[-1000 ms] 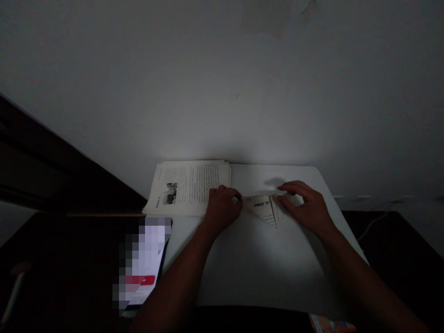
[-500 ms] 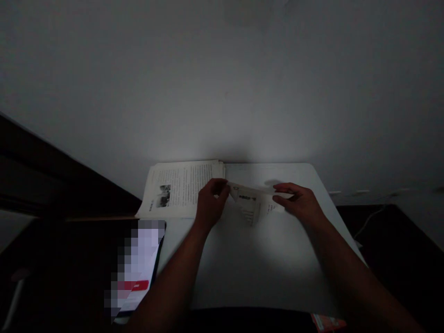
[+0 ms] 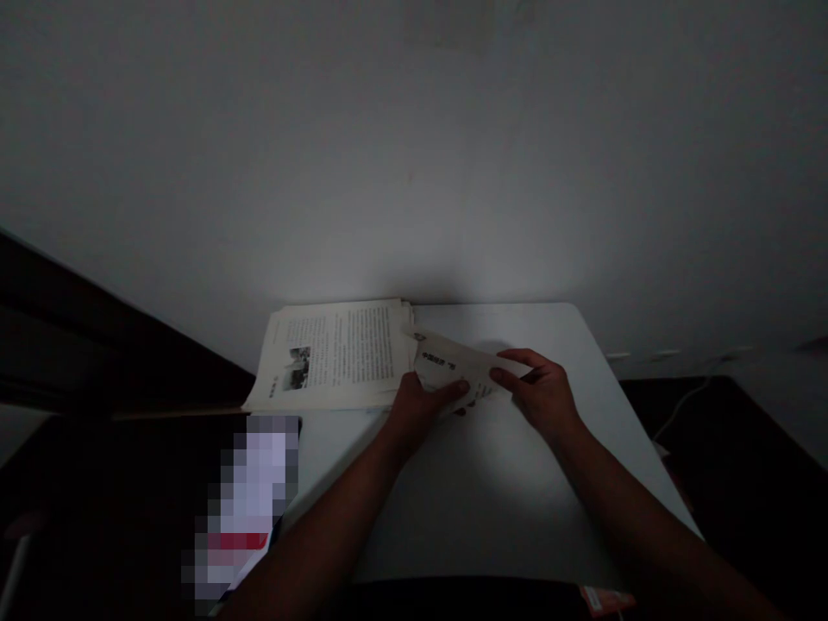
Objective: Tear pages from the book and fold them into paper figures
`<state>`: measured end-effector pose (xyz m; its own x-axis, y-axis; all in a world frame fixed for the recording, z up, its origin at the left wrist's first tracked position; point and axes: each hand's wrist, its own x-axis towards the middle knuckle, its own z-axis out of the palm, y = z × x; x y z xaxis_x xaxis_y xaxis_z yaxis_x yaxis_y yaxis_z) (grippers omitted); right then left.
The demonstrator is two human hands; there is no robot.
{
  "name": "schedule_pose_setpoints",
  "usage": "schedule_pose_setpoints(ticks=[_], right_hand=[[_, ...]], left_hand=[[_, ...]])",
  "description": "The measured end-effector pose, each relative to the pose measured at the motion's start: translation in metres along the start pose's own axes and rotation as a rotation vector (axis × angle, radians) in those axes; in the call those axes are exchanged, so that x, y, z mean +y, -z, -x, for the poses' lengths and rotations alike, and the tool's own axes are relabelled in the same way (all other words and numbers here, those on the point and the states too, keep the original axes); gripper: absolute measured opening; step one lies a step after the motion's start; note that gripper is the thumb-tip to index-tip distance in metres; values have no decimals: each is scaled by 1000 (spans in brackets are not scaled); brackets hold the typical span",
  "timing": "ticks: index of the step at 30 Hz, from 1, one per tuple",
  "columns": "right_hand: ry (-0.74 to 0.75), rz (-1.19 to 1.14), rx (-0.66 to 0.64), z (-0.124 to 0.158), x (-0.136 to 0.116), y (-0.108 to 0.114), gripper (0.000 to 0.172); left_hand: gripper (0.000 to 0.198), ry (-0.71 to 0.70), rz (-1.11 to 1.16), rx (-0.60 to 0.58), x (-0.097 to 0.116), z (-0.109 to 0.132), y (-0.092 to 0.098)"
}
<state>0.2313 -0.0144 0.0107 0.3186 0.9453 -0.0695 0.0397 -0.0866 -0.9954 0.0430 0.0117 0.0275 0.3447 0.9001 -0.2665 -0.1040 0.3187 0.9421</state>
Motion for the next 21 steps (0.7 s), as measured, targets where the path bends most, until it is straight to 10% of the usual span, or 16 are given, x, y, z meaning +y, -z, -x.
schedule_pose_setpoints(ticks=[7, 21], right_hand=[[46, -515, -170, 1, -5, 1, 25], [147, -331, -329, -1, 12, 2, 15]], left_hand=[[24, -18, 214, 24, 2, 0, 2], [25, 2, 291, 35, -1, 0, 0]])
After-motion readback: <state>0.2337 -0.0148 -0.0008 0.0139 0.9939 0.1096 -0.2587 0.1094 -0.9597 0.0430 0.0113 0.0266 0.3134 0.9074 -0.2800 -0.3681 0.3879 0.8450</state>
